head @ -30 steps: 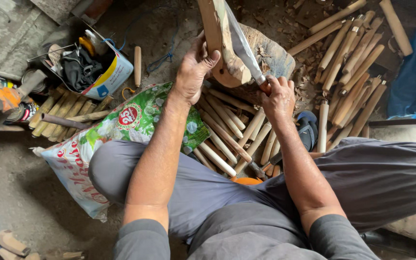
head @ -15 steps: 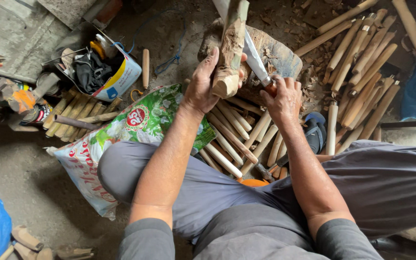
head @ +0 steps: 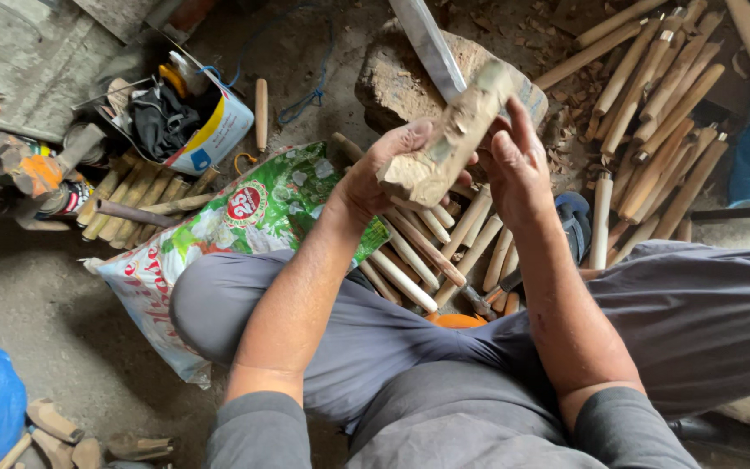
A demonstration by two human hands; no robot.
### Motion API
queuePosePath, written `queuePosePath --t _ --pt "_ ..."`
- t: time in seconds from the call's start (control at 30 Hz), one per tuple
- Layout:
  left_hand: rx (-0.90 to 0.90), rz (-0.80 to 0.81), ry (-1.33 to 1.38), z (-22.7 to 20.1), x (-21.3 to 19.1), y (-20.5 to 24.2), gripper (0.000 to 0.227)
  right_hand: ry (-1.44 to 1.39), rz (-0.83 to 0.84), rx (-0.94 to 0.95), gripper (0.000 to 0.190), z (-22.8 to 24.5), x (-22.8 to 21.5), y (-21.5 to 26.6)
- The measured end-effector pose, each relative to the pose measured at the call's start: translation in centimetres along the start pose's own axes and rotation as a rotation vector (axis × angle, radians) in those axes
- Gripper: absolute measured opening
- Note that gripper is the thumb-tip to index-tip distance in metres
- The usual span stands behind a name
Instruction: The person sits on the floor and uses a knife to carve a small piece of wood held against a larger wooden block. The person repeatedly shaves off wood shavings and rotates the piece to work on different sides.
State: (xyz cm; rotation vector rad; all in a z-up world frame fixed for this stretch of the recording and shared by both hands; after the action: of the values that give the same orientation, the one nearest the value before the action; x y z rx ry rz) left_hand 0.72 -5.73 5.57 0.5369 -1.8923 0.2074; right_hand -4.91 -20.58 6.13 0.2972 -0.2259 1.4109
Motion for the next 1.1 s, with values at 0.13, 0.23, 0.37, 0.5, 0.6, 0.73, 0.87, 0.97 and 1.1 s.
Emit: queuePosePath --t 0.13,0.23,0.37,0.5,0.6,0.73,0.87,0.97,1.1 --pt "-0.112 -0.032 0.139 1.5 0.4 0.1 0.076 -0.116 -0.054 -0.037 0.096 0.6 -0.7 0.4" --pt "-0.027 -0.170 0.190 0.2 -0.4 0.4 0.090 -0.169 -0.132 -0.092 0.080 0.4 -2.0 0.1" --pt "0.236 -0.153 -0.054 -2.7 -0.8 1.4 0.084 -0.329 -0.223 -0.015 0.045 -1.6 -3.9 0.3" --pt "0.408 -0.257 -0.170 -4.7 -2.7 1.1 0.079 -0.257 -0.174 -0.012 0.042 -2.4 -4.1 -0.3" --pt "0.502 -0.250 -0.190 -4.8 -4.0 0.5 0.068 -0.157 -0.114 0.037 0.043 -3.9 -3.2 0.1" --pt "0.490 -0.318 -0.202 -3.6 -5.4 -0.7 0.055 0.023 -0.122 0.034 0.050 -5.3 -2.4 0.8" --pt "0.410 -0.345 -0.200 -1.7 -5.6 -1.1 0.059 0.055 -0.159 -0.019 0.056 -5.3 -1.7 1.0" --pt "0.315 -0.335 -0.240 0.1 -5.3 -1.5 0.065 0.071 -0.170 -0.061 0.056 -4.7 -1.3 1.2" --pt "0.272 -0.281 -0.366 1.8 -4.2 -1.9 0.069 0.071 -0.163 -0.091 0.056 -4.5 -0.9 1.5"
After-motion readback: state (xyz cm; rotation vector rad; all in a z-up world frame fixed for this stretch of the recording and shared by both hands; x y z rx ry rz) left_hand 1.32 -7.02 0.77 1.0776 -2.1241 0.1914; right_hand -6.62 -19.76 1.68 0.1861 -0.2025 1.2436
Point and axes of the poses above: each hand's wrist, its own y-axis away from the middle knuckle, its own x-axis out of the palm, z = x × y, the point moved 7 cm from there along -y, towards the middle knuckle, and after that the axes turned 14 degrees about y, right-handed, at the moved point
